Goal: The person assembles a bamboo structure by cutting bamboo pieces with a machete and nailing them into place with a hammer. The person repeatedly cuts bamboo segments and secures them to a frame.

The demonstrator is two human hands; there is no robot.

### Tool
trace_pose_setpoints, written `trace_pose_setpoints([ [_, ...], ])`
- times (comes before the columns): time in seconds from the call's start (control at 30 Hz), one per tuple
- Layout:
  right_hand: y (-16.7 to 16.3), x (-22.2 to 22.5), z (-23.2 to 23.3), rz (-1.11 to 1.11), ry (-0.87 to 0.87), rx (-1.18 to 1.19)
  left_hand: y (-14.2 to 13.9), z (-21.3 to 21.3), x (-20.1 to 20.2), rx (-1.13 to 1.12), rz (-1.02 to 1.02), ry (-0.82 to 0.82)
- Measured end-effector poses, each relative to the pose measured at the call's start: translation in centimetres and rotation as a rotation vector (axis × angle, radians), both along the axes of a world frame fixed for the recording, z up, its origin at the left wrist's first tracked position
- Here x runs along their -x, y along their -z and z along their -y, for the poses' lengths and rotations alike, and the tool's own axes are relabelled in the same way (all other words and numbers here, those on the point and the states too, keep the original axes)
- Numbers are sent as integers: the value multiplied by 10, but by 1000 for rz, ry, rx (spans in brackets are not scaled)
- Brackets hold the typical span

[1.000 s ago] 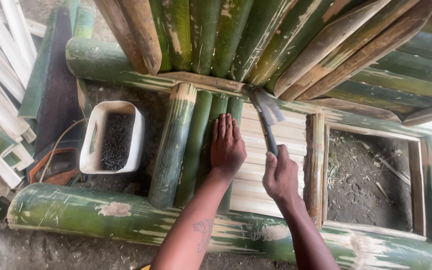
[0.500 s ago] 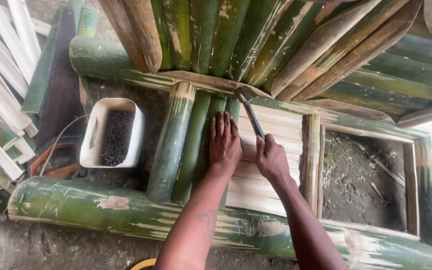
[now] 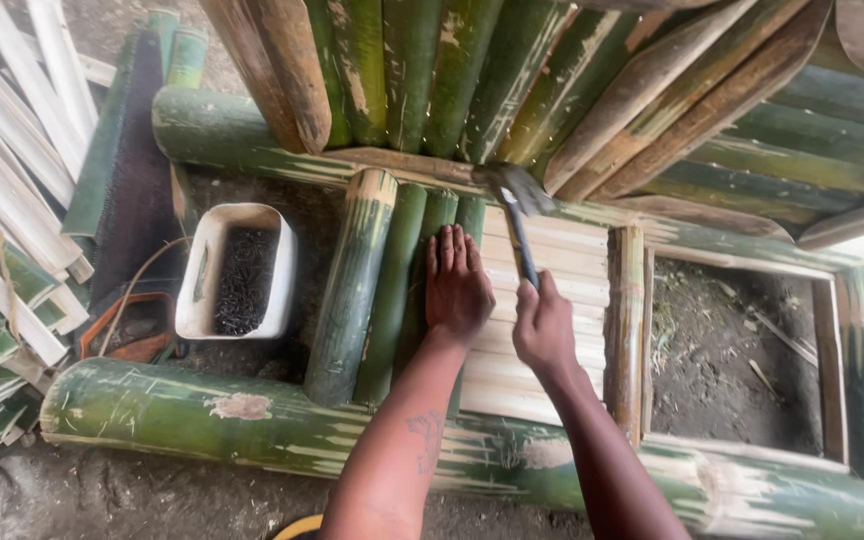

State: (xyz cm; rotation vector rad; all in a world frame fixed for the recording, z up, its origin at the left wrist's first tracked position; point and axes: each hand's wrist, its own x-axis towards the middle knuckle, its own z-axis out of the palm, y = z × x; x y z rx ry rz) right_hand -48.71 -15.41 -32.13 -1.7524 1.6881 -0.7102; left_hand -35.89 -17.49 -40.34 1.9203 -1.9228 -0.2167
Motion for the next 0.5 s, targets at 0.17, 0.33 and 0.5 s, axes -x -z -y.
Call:
trace_pose_setpoints([
  [0.17,2,-4,4,-146,-7,-140,-1,1,-4,-33,-39,7],
  [0.33,-4,-10,-7,-198,13,-177,-3,-4,-7,-120,-21,7],
  [0.5,-38,-13,-61,-44,140,-235,-46,-20,-23,-121,-3,141],
])
